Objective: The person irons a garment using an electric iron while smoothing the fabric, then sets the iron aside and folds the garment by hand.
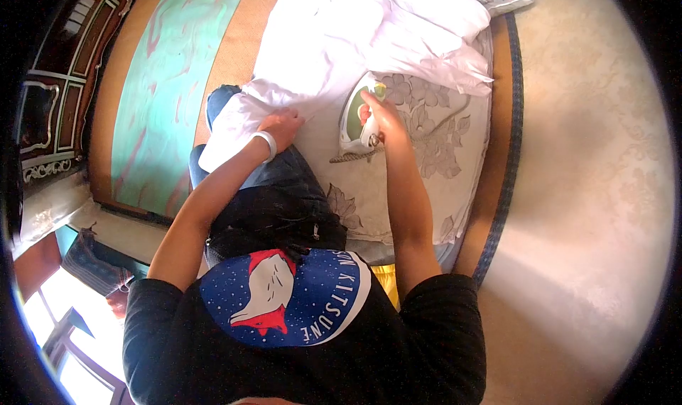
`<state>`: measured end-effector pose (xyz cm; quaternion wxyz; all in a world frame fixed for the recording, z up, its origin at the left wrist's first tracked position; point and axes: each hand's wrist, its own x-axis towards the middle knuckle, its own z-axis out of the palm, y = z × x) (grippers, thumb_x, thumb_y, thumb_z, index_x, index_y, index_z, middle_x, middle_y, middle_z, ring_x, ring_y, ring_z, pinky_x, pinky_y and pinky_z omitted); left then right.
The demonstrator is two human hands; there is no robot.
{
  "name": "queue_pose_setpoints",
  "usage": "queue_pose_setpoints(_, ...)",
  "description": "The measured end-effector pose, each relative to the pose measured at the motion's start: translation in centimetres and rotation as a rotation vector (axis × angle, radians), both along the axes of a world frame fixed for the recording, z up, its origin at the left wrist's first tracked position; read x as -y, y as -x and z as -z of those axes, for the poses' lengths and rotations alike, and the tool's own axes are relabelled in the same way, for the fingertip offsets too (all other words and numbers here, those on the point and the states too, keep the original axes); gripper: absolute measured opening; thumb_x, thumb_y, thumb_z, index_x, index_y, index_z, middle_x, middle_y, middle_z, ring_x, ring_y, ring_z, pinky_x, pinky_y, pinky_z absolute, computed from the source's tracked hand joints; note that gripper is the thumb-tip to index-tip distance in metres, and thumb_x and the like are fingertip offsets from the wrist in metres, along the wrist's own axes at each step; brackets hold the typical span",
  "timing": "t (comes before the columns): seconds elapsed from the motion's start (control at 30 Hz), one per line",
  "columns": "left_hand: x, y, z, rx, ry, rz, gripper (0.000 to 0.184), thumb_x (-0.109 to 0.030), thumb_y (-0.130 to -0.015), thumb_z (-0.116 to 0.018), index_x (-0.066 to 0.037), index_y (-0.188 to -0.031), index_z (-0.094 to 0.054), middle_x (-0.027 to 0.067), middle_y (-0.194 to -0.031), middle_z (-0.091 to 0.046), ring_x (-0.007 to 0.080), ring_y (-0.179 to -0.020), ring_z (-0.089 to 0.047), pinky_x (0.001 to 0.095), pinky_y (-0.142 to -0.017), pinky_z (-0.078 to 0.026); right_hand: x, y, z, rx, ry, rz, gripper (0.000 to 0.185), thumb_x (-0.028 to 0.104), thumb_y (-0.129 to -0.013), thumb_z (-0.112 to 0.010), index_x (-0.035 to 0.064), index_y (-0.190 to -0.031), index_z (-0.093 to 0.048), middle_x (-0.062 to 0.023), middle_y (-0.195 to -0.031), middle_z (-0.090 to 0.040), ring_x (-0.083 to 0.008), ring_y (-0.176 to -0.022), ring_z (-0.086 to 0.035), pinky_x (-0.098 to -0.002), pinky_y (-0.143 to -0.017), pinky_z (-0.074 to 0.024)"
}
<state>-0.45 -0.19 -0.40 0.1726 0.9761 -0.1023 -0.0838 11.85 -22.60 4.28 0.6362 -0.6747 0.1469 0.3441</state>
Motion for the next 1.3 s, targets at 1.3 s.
queue_pose_setpoints(1.3,0.3,-0.2,0.7,-0.067,-0.050,0.013,0.018,-0.008,-0.081,-0.048,-0.005,-0.093,-0.061,0.0135,-0.100,-0.058,0.0316,-0.096,-0.058,0.0394,-0.081,-0.050,-4.7,-3.1,0.1,0.052,-0.034,-0.178,0.018,0.021,-0.081,-0.068,0.0120,-0.083,-0.053,0.0042,-0.059,-0.044,-0.0050,-0.050,-0.041,-0.0215,-0.043,-0.0359)
